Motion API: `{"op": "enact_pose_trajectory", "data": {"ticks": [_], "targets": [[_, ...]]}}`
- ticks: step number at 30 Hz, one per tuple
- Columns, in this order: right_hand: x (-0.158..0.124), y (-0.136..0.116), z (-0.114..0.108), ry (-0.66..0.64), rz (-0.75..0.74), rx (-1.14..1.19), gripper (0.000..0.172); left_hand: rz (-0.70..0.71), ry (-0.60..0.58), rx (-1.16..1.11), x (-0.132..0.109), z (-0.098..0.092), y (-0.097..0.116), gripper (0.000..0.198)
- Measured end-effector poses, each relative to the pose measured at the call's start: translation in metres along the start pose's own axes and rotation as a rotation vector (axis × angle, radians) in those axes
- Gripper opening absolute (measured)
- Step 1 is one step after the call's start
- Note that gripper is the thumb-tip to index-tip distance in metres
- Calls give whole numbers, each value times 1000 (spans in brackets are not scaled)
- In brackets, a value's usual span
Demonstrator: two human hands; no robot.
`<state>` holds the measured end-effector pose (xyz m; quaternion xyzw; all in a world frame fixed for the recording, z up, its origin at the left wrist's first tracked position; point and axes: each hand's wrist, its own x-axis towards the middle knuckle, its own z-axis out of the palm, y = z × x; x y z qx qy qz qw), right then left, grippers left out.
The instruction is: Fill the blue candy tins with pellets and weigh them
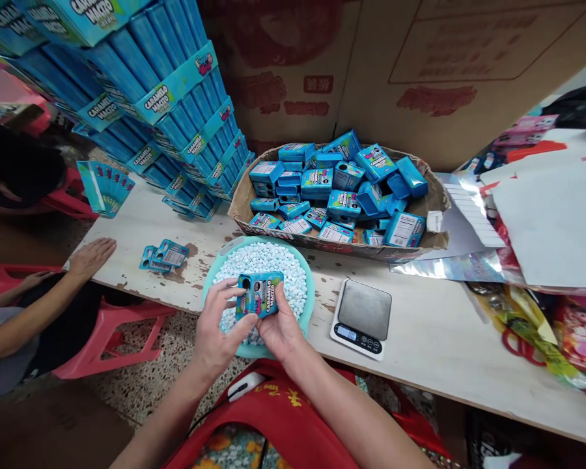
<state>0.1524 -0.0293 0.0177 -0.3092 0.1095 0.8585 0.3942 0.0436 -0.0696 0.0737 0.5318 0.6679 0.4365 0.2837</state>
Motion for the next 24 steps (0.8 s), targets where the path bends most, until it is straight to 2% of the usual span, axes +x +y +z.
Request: {"op": "enact_pose_trajectory", "data": {"ticks": [3, 7, 10, 12, 20, 24], "targets": [[-1, 4, -4, -37, -58, -35, 36, -71, 89, 71, 5, 10, -6, 25], [-2, 0, -9, 3, -192, -303, 35, -240, -28, -159, 13, 8, -22, 22], [-2, -6, -12, 22, -377, -547, 36, -271, -89, -244, 15, 1, -27, 24], [-1, -7, -13, 2, -414, -624, 33, -290, -118, -279, 15, -3, -24, 23], [0, 5, -10, -82, -325, -479, 31, -368, -244, -514, 20, -10, -3, 25], [-1, 0, -12, -80, -428, -547, 30, -275, -251, -398, 22, -16, -1, 24]]}}
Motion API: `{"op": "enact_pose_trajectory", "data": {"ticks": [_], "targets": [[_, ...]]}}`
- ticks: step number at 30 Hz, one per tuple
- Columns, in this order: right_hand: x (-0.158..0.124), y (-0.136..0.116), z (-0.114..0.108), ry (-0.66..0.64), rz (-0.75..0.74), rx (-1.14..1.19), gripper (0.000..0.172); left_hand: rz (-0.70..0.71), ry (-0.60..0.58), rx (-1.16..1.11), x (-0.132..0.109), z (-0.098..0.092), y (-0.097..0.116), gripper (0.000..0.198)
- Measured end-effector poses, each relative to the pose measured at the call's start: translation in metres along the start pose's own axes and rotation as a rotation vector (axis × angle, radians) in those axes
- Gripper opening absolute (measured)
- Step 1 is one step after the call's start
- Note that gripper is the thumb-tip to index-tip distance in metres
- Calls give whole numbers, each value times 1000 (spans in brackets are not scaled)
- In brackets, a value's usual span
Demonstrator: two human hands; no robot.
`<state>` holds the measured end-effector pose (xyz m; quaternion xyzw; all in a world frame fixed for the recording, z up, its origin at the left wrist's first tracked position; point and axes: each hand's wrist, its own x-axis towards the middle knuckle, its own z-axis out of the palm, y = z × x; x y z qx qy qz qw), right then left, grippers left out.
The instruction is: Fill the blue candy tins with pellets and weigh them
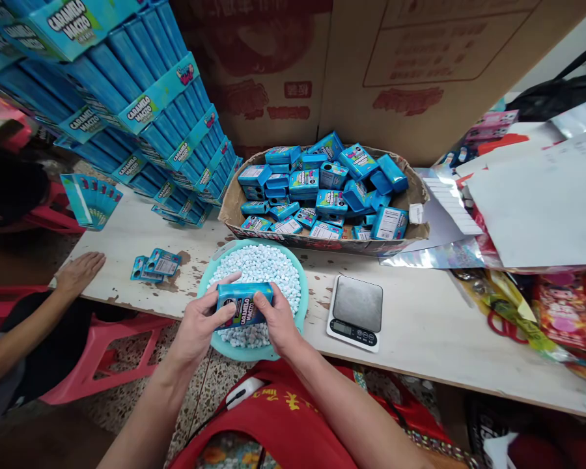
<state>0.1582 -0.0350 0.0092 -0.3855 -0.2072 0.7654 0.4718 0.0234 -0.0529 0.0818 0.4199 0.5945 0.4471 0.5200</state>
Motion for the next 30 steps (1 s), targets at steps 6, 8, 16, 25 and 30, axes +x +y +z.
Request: {"op": "enact_pose_trajectory", "data": {"ticks": [6, 8, 16, 25, 30], "targets": [[-1, -5, -7, -34, -139, -118, 34, 61, 53, 108, 4, -3, -11, 14], [-3, -5, -8, -38, -125, -105, 33, 43, 92, 109, 4, -2, -17, 14], [-3, 0, -8, -25, -142, -93, 36, 55, 167, 105, 3, -3, -22, 16], [-2, -7, -1, -4, 27, -66, 36, 78, 170, 124, 4, -14, -22, 19], [-2, -11, 3, -35, 199, 158, 34, 163, -19, -158, 0, -23, -20, 76]]}}
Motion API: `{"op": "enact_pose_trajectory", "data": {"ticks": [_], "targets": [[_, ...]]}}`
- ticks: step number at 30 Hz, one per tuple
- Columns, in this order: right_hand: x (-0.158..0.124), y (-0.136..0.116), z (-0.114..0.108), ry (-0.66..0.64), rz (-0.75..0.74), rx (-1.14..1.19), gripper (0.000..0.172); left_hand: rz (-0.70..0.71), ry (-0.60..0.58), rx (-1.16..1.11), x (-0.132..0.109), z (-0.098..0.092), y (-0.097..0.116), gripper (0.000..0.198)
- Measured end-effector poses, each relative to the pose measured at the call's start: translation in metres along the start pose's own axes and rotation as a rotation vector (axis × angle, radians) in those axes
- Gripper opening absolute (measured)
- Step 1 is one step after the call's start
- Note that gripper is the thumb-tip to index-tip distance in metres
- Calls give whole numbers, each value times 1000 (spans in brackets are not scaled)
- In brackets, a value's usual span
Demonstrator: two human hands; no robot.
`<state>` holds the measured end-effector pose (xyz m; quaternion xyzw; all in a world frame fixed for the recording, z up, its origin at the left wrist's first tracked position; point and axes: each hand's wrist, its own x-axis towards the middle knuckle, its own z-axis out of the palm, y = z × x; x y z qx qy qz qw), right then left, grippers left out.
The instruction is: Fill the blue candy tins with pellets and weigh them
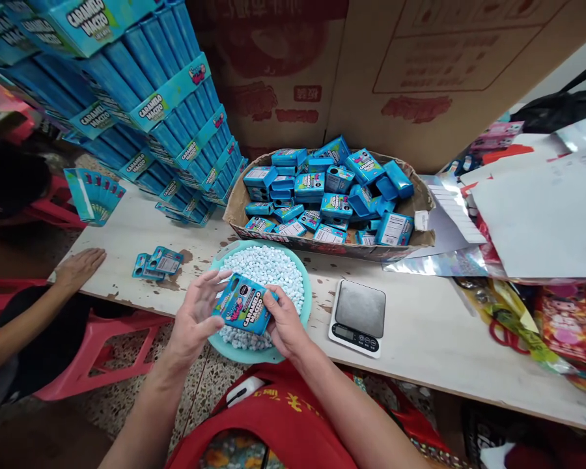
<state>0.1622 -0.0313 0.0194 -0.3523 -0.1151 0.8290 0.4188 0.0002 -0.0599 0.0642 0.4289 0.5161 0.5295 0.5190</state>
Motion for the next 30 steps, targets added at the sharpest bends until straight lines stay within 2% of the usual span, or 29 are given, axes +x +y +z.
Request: {"op": "enact_pose_trajectory", "data": {"ticks": [3, 5, 7, 9, 13, 16, 18, 20, 22, 24, 25, 26, 28, 30], "targets": [[1, 2, 0, -33, 125, 96, 34, -59, -186, -98, -4, 1, 1, 106], [2, 4, -2, -64, 237, 125, 38, -125, -270, -95, -7, 6, 1, 116], [4, 7, -3, -96, 311, 115, 44, -145, -274, -15, -9, 13, 1, 115], [7, 8, -4, -101, 317, 49, 48, -139, -221, 90, -11, 20, 0, 109], [6, 5, -6, -72, 110, -200, 48, -79, -53, 316, -10, 26, -7, 97], [-1, -1, -6, -179, -51, -327, 55, 11, 105, 518, -8, 28, -17, 93], [-5, -5, -5, -247, -117, -447, 60, 74, 164, 611, -9, 30, -23, 93], [-7, -7, -3, -247, -160, -561, 64, 128, 150, 643, -11, 32, -27, 94], [-6, -8, -3, -220, -168, -594, 57, 124, 57, 614, -12, 27, -25, 93], [-3, -10, -6, -207, -154, -597, 47, 88, 24, 567, -6, 10, -19, 92], [-1, -11, -7, -204, -146, -621, 44, 76, 79, 548, 1, -6, -15, 92], [1, -12, -8, -199, -139, -654, 42, 76, 190, 526, 10, -25, -10, 91], [7, -13, -8, -186, -140, -724, 42, 84, 524, 474, 33, -71, 0, 86], [14, -13, -3, -183, -159, -771, 41, 22, 829, 412, 54, -116, 12, 80]]}}
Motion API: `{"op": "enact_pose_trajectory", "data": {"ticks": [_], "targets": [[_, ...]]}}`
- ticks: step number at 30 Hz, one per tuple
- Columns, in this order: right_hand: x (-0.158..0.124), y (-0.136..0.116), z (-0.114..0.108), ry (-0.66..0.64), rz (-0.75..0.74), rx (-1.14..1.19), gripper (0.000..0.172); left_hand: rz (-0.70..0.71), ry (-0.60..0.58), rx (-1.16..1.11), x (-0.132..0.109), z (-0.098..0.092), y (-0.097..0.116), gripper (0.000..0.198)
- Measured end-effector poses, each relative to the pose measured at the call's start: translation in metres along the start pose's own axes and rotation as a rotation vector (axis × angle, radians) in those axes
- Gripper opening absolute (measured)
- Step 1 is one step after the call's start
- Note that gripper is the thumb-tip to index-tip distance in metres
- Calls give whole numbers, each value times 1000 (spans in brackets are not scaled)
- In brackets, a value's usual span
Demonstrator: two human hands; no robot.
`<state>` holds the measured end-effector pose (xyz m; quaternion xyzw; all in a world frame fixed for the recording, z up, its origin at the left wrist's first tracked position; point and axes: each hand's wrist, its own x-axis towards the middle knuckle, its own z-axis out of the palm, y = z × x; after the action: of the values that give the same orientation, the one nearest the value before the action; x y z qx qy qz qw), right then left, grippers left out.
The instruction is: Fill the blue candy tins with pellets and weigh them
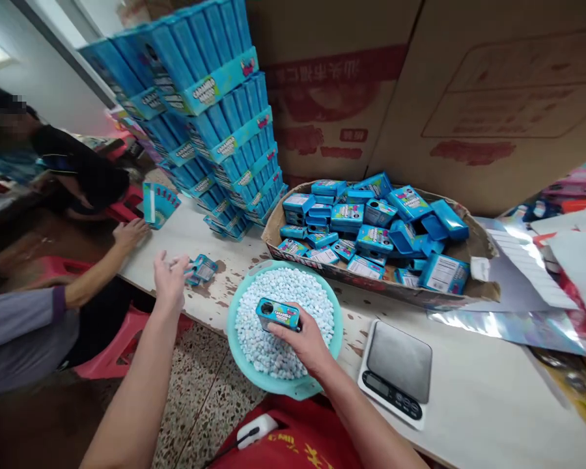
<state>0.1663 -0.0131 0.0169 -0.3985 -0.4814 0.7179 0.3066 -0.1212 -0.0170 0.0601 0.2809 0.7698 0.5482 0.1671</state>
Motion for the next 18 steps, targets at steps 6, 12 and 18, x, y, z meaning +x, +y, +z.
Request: {"op": "enact_pose_trajectory", "data": {"ticks": [6, 12, 18], "targets": [[29, -24, 35, -97, -136, -33, 37, 65, -647, 103, -1, -15, 24, 64], [48, -20, 56, 16, -299, -264, 53, -9, -681, -97, -65, 6, 3, 39], [36, -4, 23, 274, -236, -229, 49, -128, -100, -124, -23, 0, -102, 41]]}}
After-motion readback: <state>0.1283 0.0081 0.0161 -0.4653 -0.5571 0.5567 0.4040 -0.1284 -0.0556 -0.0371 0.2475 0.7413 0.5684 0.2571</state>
